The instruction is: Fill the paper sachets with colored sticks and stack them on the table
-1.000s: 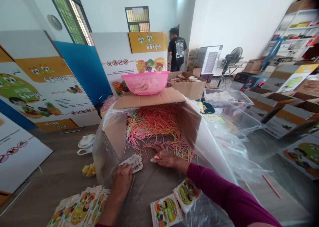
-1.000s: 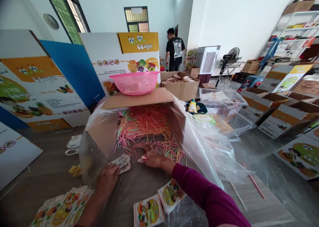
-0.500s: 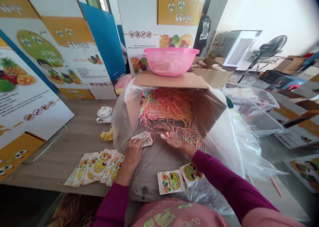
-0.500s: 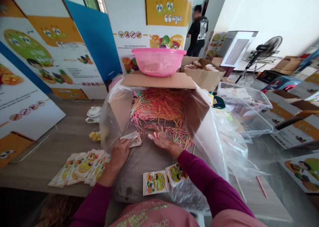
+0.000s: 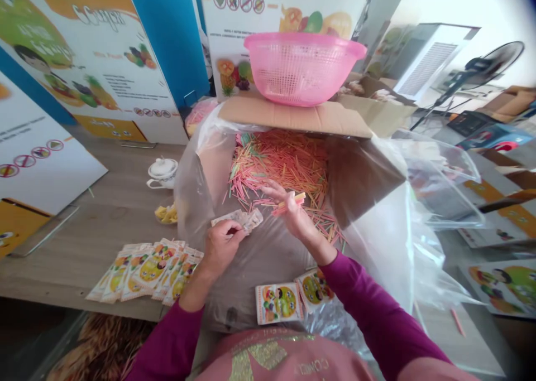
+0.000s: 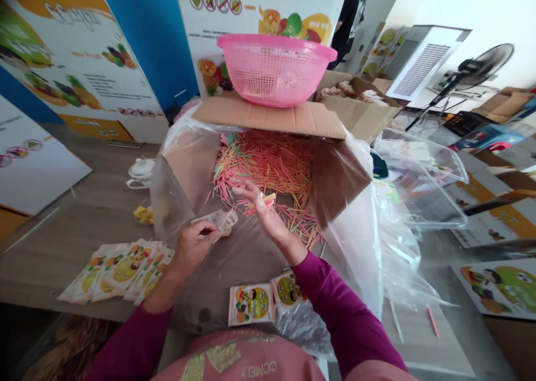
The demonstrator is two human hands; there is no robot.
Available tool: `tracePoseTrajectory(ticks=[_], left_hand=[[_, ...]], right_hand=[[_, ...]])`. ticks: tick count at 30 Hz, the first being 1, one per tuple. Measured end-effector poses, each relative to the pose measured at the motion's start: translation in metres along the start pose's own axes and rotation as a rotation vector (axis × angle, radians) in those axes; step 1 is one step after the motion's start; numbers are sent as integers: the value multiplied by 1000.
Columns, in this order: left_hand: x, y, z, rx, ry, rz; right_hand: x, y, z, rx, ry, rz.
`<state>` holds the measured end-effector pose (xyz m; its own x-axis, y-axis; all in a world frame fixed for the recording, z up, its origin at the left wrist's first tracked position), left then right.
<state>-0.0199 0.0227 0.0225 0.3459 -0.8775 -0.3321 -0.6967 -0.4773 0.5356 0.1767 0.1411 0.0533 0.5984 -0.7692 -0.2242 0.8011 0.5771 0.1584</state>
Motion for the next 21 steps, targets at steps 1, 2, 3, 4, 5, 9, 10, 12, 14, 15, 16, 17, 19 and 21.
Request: tracePoseTrajectory(ticks=[1, 2, 3, 4, 5, 9, 10, 12, 14, 15, 16, 17, 19, 21], left_hand=[[0, -3, -3, 45, 21, 7], [-1, -6, -5, 83, 38, 11], [-1, -8, -7, 116, 51, 12], [-1, -9, -8, 146, 60, 12], [0, -11, -9, 175, 64, 10], [1, -14, -10, 268, 63, -16], [2, -15, -10, 286, 71, -22], [3, -17, -7, 319, 99, -25], [4, -23, -4, 369, 140, -7], [5, -26, -1, 406, 167, 6], [6, -29, 2, 451, 200, 17], [7, -33, 5, 502, 238, 26], [10, -40, 11, 601, 315, 26], [13, -44, 15, 681, 365, 22]], right_hand=[[-3, -4, 4, -100, 4, 1], [-5, -9, 6, -187, 0, 4], [-6, -14, 6, -245, -11, 7], [-6, -18, 5, -261, -26, 10], [-6, -21, 2, -256, -42, 16], [-3, -30, -8, -177, -62, 63], [-2, -32, -8, -150, -57, 82], [-2, -36, -6, -95, -41, 133], [-2, -40, -1, -67, -8, 186], [-3, -41, 3, -73, 14, 205], [-4, -40, 6, -91, 36, 213], [-5, -38, 9, -116, 55, 212], [-8, -32, 15, -176, 82, 181], [-9, -24, 20, -207, 94, 137]])
Point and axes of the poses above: each hand's wrist, its own x-axis away from the middle knuckle, its own y-axis out of the back of the hand, z = x × y, the point moved 5 cm from there along -x, towards the middle knuckle, and after that the axes turned 4 degrees about -x, right-handed, at the moved point
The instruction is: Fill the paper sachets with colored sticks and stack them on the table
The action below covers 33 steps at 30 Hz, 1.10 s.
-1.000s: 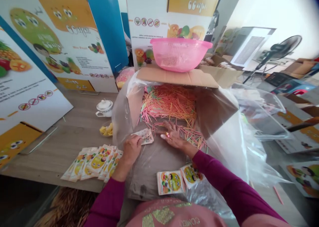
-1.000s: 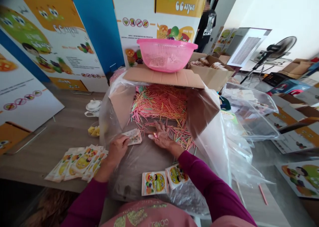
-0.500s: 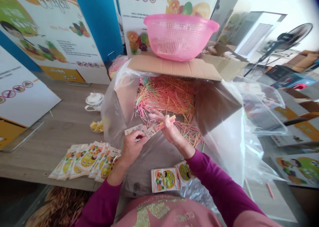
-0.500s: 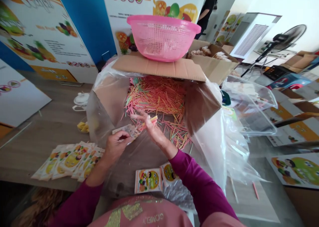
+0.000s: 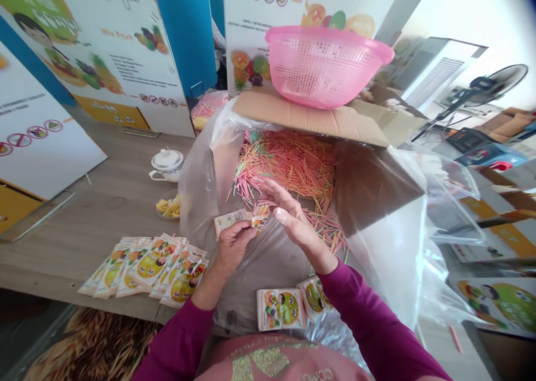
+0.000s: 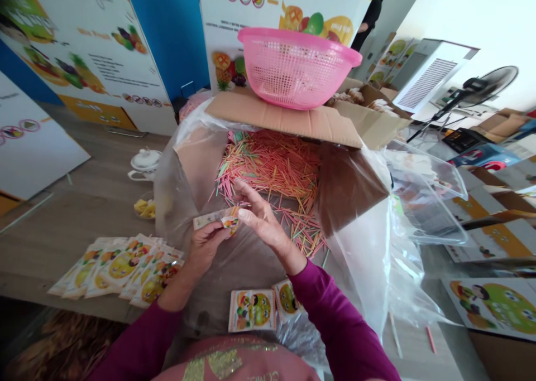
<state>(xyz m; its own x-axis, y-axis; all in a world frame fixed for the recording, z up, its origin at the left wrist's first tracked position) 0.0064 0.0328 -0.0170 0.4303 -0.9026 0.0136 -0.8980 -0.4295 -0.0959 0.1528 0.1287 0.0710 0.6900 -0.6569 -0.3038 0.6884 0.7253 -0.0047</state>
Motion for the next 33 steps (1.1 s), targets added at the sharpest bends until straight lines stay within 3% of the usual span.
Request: tracePoseTrajectory(ticks=[3, 11, 15, 20, 22, 27, 33], left_hand=[[4, 0, 1, 50, 7, 24], [45, 5, -6, -51, 51, 144], [58, 12, -2, -72, 91, 82], [54, 19, -2, -55, 60, -1], [54, 17, -4, -22, 64, -3], [65, 1, -11, 62, 100, 184], [76, 24, -14, -241, 60, 86]], right_hand=[[6, 3, 6, 24, -28, 3], [35, -24, -8, 156, -53, 19], [36, -34, -2, 241, 32, 129], [41, -33, 15, 447, 112, 307], [46, -31, 14, 533, 143, 289], [52, -33, 3, 471, 183, 139], [58, -54, -6, 408, 222, 64]])
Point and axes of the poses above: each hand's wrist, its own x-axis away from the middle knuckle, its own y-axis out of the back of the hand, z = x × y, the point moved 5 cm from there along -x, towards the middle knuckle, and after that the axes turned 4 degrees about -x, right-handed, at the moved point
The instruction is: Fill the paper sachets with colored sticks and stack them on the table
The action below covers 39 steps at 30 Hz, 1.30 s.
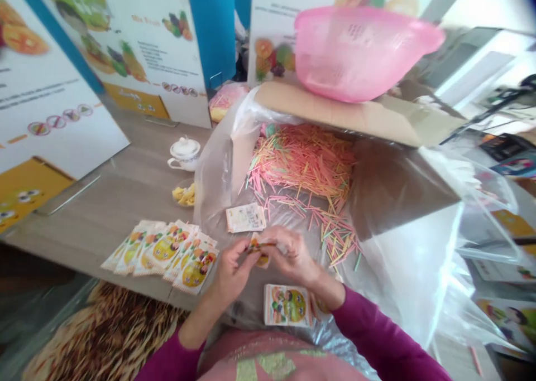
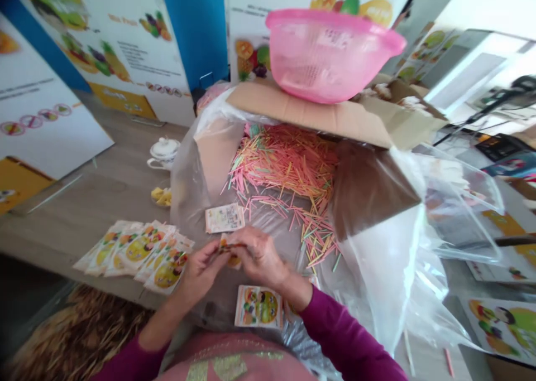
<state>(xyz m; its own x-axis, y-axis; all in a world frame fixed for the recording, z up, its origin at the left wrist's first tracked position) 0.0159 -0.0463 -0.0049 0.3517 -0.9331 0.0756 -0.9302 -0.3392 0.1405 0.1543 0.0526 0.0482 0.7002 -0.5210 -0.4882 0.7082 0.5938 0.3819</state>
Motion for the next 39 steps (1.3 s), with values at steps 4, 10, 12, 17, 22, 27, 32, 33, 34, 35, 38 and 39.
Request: tracePoseTrajectory(ticks=[4, 10, 12, 17, 22, 27, 32, 33, 34, 35, 38, 39], left_hand=[[2, 13, 10, -14, 45, 18], [3, 16, 20, 80, 161, -31], [3, 13, 22, 77, 189, -28], [0, 8, 20, -20, 112, -11], [0, 19, 25, -111, 65, -45], [14, 54, 17, -290, -16, -151], [44, 74, -22, -473, -151, -245], [46, 72, -29, -478, -200, -251], [46, 69, -36, -468, -280, -242], [45, 64, -42, -454, -368, -237], [44, 51, -55, -427, -626, -247], [44, 48, -58, -430, -688, -247]], right_hand=[[1, -16, -1, -11, 73, 42], [-1, -14, -13, -77, -94, 77], [0, -15, -17, -116, -137, 134], [0, -16, -23, -93, -154, 156], [-2, -23, -18, -123, -111, 174], [-2, 0, -25, -133, -150, 75], [13, 17, -23, -159, -161, 46], [15, 15, -21, -167, -162, 58], [16, 11, -18, -171, -154, 75], [16, 7, -13, -172, -134, 91], [11, -6, 7, -165, -49, 130], [8, -9, 14, -160, -20, 137]])
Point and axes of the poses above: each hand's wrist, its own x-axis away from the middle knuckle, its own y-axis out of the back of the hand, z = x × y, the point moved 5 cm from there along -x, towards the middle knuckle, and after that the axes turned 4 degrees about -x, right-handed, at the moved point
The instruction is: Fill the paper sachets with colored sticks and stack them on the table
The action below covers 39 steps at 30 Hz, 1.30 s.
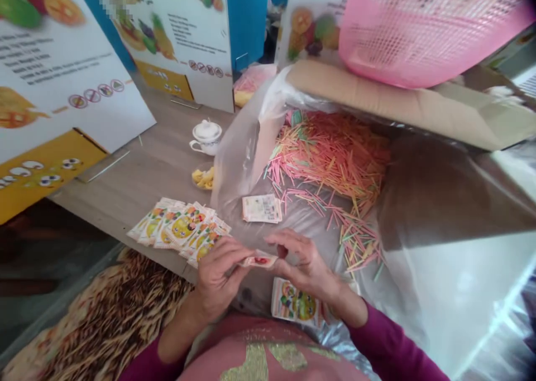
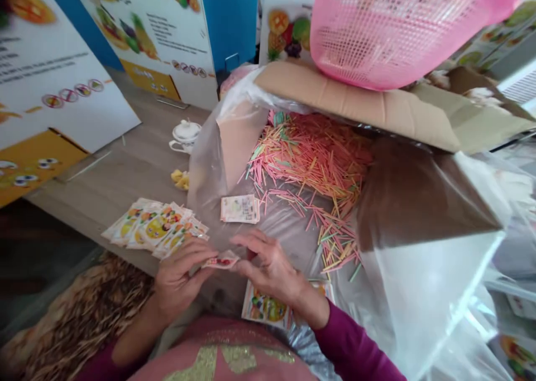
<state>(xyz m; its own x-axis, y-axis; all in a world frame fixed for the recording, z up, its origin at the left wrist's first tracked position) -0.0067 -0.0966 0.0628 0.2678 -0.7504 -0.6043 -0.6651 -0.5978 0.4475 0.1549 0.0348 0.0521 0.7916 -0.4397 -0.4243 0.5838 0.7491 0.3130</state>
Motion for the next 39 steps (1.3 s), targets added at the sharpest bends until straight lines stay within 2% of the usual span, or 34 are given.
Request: tracePoseTrajectory(ticks=[2, 5, 10, 15, 17, 20, 23, 25, 27, 32, 35, 39], left_hand=[[-2, -3, -5, -11, -81, 1], [-1, -6, -5, -38, -122, 29], [7, -14, 12, -37, -60, 10], [12, -23, 19, 143, -12, 56], [11, -24, 22, 210, 108, 96], [12, -34, 27, 381, 481, 312], [14, -52, 21, 675, 880, 587], [9, -63, 13, 825, 1027, 712], [2, -70, 8, 876, 1096, 795], [-2, -74, 16, 768, 1183, 901], [3, -68, 20, 712, 1217, 927], [8, -58, 18, 722, 1256, 927]], right_hand=[[-6, -4, 11, 13, 60, 21], [-9, -3, 21, 62, 120, 28], [-4, -2, 21, 93, 84, -18], [0, 2, 25, -11, 80, -14], [-1, 11, 22, -148, -16, -86], [0, 23, 9, -500, -240, -312], [4, 8, -8, -905, -451, -409], [10, -9, -20, -1112, -602, -425], [20, -20, -30, -1256, -684, -502], [42, -30, -49, -1418, -710, -746], [46, -37, -54, -1470, -724, -780], [45, -48, -59, -1519, -720, -757]])
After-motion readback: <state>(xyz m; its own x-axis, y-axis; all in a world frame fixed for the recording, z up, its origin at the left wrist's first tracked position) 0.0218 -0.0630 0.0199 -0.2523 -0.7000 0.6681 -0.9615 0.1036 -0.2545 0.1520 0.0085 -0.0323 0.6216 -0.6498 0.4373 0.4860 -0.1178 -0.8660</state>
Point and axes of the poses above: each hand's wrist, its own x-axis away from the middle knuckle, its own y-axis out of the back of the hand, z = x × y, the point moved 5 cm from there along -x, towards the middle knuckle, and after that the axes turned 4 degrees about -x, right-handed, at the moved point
